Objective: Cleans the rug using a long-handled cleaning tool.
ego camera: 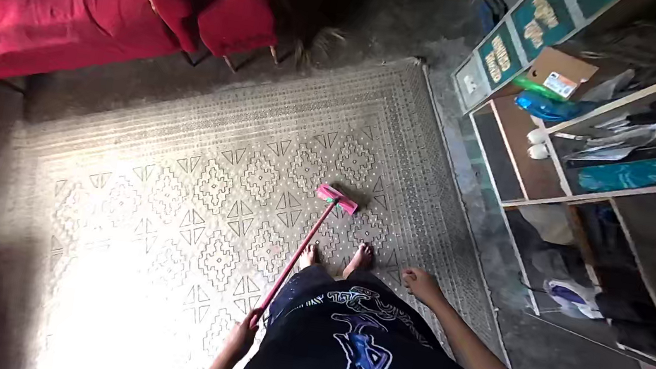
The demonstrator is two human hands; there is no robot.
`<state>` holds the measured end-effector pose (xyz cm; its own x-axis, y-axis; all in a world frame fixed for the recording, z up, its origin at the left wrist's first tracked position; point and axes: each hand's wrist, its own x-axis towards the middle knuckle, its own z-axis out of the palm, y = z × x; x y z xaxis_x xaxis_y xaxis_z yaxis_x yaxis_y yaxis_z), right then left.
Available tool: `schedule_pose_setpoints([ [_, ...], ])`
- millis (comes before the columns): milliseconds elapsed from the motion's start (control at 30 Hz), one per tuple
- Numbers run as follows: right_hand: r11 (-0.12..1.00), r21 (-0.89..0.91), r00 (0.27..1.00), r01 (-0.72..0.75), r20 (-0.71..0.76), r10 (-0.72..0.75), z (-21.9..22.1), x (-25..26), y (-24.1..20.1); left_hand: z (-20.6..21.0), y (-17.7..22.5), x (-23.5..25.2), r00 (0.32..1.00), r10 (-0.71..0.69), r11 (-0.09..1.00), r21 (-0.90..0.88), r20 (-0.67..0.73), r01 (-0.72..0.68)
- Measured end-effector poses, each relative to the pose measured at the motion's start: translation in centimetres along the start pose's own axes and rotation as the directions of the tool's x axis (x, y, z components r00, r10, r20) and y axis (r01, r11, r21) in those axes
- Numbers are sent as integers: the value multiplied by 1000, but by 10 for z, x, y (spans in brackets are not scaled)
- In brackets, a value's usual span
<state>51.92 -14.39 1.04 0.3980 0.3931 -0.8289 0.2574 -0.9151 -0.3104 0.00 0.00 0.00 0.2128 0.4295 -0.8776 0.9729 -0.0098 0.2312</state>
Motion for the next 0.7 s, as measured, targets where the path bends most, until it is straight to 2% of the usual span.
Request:
schedule_pose_setpoints([
  [67, 1000, -2, 999, 25, -22, -25, -8, -6, -9, -32, 39, 22, 999, 32, 999, 27, 28, -33],
  [200, 1000, 13, 998, 1, -68, 0, -8, -23, -1, -81, 122, 102, 983, 184, 982, 43, 28, -185],
  [300, 999, 4, 994, -53, -92, 53, 3, -42, 27, -108, 227, 151, 954, 299, 948, 105, 31, -301],
  [400, 995, -6, 990, -100, -97, 99, 20, -71, 65, -134, 341, 160, 908, 418, 893, 168, 37, -418],
  [467, 984, 35, 978, -172, -110, 175, 35, -88, 89, -142, 388, 155, 886, 463, 871, 170, 28, -461],
  [500, 976, 57, 972, -209, -100, 214, 43, -93, 99, -145, 398, 152, 879, 477, 864, 173, 18, -473],
  [567, 978, 29, 975, -205, -78, 206, 64, -99, 122, -143, 384, 153, 866, 500, 856, 150, 5, -495],
  [633, 999, -31, 987, -29, -156, 23, 87, -109, 131, -136, 336, 160, 873, 487, 869, 109, -18, -482],
  [667, 999, -21, 981, 39, -189, -43, 87, -123, 111, -131, 303, 160, 880, 473, 878, 103, -33, -468],
  [700, 999, 20, 998, -51, -28, 51, 65, -146, 66, -126, 267, 156, 891, 453, 888, 112, -45, -446],
])
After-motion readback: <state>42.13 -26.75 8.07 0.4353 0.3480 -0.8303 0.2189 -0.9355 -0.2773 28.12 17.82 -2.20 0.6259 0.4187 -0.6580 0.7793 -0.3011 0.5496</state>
